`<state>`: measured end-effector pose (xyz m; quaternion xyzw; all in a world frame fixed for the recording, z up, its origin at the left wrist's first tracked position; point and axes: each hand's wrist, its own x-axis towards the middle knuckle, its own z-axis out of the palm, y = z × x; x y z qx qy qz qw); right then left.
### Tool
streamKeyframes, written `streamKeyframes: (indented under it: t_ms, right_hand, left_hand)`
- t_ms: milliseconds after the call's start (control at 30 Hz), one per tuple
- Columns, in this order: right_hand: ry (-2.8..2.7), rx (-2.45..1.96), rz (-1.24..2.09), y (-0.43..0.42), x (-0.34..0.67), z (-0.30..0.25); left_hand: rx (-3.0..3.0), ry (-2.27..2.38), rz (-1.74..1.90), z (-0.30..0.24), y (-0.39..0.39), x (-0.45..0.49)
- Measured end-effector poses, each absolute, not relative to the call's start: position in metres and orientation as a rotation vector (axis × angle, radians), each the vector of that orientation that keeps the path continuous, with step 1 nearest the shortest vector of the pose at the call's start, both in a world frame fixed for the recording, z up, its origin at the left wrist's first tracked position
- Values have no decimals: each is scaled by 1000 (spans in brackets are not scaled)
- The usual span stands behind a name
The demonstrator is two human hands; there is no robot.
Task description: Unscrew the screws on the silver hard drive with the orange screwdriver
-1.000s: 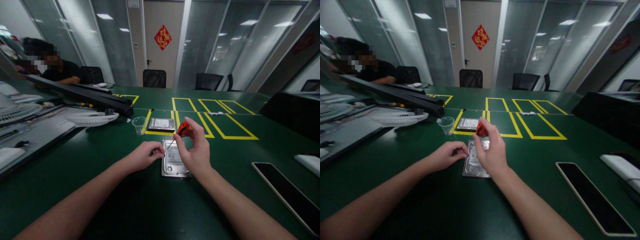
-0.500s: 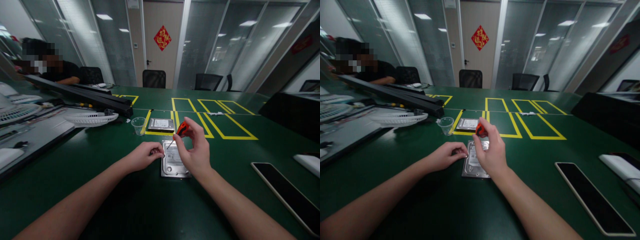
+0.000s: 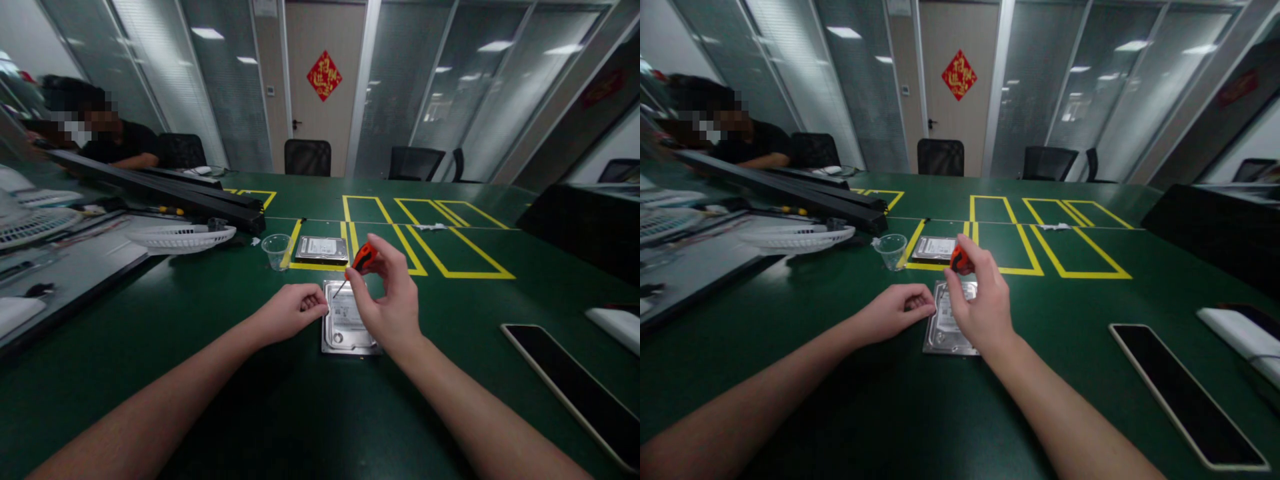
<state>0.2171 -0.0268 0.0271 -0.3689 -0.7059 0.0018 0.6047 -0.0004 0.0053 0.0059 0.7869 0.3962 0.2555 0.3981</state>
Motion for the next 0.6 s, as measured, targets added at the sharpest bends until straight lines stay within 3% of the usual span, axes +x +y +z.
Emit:
streamKeyframes:
  t_ms: [600]
  right_hand:
    - [-1662,-814,74,-28,216,26]
  left_hand:
    - [1955,991,677,4,6,1]
